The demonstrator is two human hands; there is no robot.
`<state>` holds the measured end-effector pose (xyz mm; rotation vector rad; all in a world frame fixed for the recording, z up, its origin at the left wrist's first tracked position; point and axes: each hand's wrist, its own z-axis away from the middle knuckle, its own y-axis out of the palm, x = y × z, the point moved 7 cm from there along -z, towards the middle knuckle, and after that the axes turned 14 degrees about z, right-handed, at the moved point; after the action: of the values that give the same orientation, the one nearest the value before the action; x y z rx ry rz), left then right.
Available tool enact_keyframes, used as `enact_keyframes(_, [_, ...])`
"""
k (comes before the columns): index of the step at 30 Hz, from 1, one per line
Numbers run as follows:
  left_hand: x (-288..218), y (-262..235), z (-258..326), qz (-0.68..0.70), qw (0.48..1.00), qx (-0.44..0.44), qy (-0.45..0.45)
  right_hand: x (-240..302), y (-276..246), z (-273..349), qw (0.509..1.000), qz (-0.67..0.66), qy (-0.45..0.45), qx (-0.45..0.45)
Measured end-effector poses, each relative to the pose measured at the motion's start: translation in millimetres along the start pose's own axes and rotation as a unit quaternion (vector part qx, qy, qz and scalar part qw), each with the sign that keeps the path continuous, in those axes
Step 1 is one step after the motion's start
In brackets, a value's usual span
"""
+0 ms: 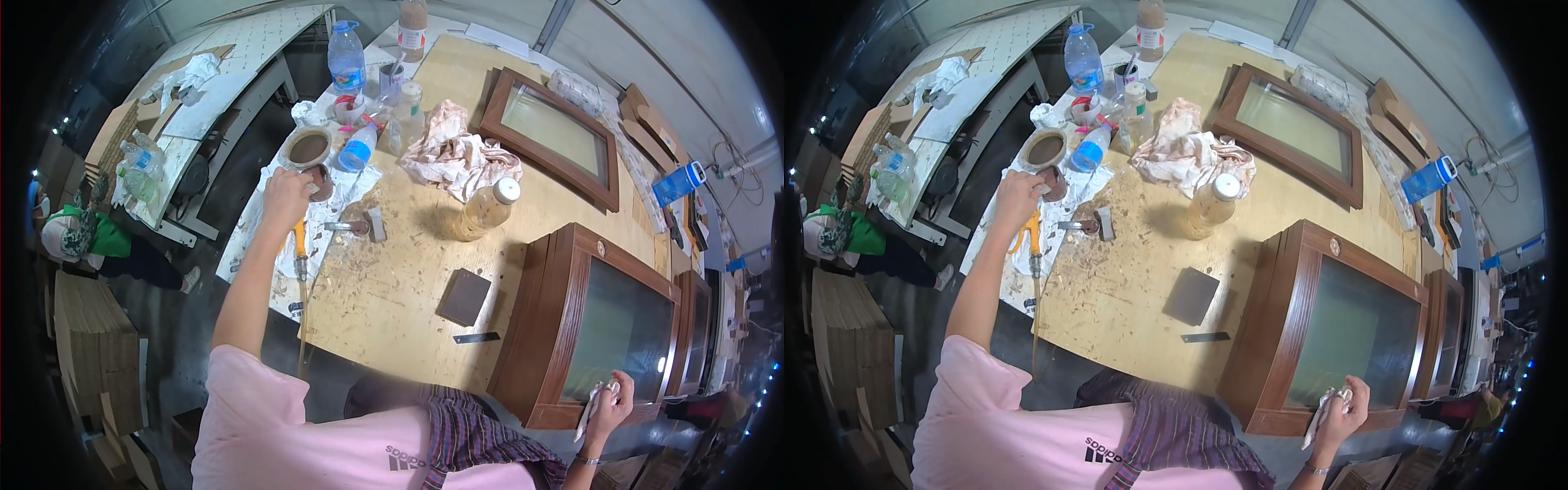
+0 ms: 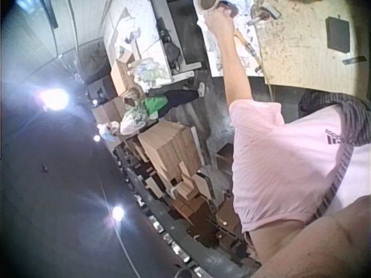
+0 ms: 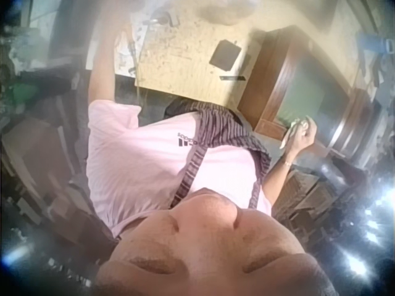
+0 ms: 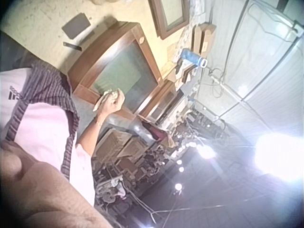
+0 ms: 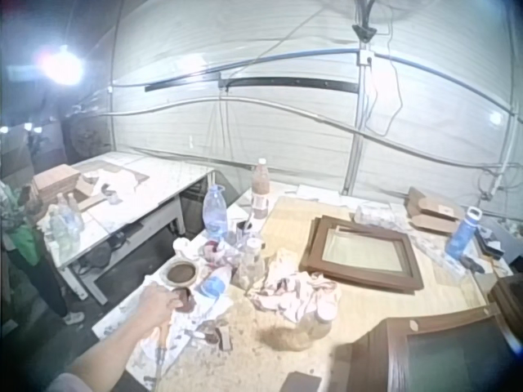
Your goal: The person wipes the glass panes of wooden window frames using a cloth and liquid from a bottle, applies small wax or filler pieces to the corners, and scrapes the edges with a tool.
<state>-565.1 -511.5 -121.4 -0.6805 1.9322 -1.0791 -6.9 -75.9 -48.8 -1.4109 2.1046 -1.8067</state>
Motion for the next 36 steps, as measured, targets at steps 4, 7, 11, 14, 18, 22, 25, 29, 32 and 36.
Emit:
enact_keyframes(4, [2.5,-0.2,6.5,-0.023,0.999,0.02,-0.016,1.1,-1.6,2.5,1.0,0.003,0.004,-0.001])
enact_keyframes(7, [-8.1,-6.6,6.0,0.006,0.999,-0.027,0.035,1.4,-4.4,3.0,1.0,0.007,-0.006,-0.007])
enact_keyframes(11, [19.8,8.2,22.6,0.196,0.975,0.028,-0.105,8.9,-2.0,-3.7,0.999,0.018,-0.032,-0.012])
enact_keyframes(14, [-23.2,28.3,38.0,0.485,0.848,0.078,-0.201,13.5,-3.5,-6.7,0.999,0.025,-0.013,-0.027])
enact_keyframes(18, [-186.3,37.2,49.2,0.691,0.676,0.214,-0.143,15.8,-8.2,-6.4,0.999,0.033,-0.008,-0.037])
enact_keyframes(22, [-305.3,63.2,32.1,0.677,0.689,0.258,0.012,19.3,-8.2,-4.1,0.998,0.055,-0.006,-0.032])
enact_keyframes(25, [-353.7,75.7,4.2,0.612,0.752,0.195,0.144,21.0,-10.1,-5.2,0.997,0.062,-0.015,-0.041])
enact_keyframes(29, [-396.8,79.2,-17.3,0.473,0.813,0.13,0.313,20.4,-10.4,-5.1,0.996,0.063,-0.032,-0.047])
enact_keyframes(32, [-411.6,89.6,-22.0,0.431,0.816,0.146,0.356,17.6,-11.4,-5.5,0.996,0.073,-0.032,-0.049])
enact_keyframes(36, [-416.9,97.4,-25.6,0.439,0.808,0.154,0.362,19.4,-11.7,-8.1,0.996,0.077,-0.031,-0.031])
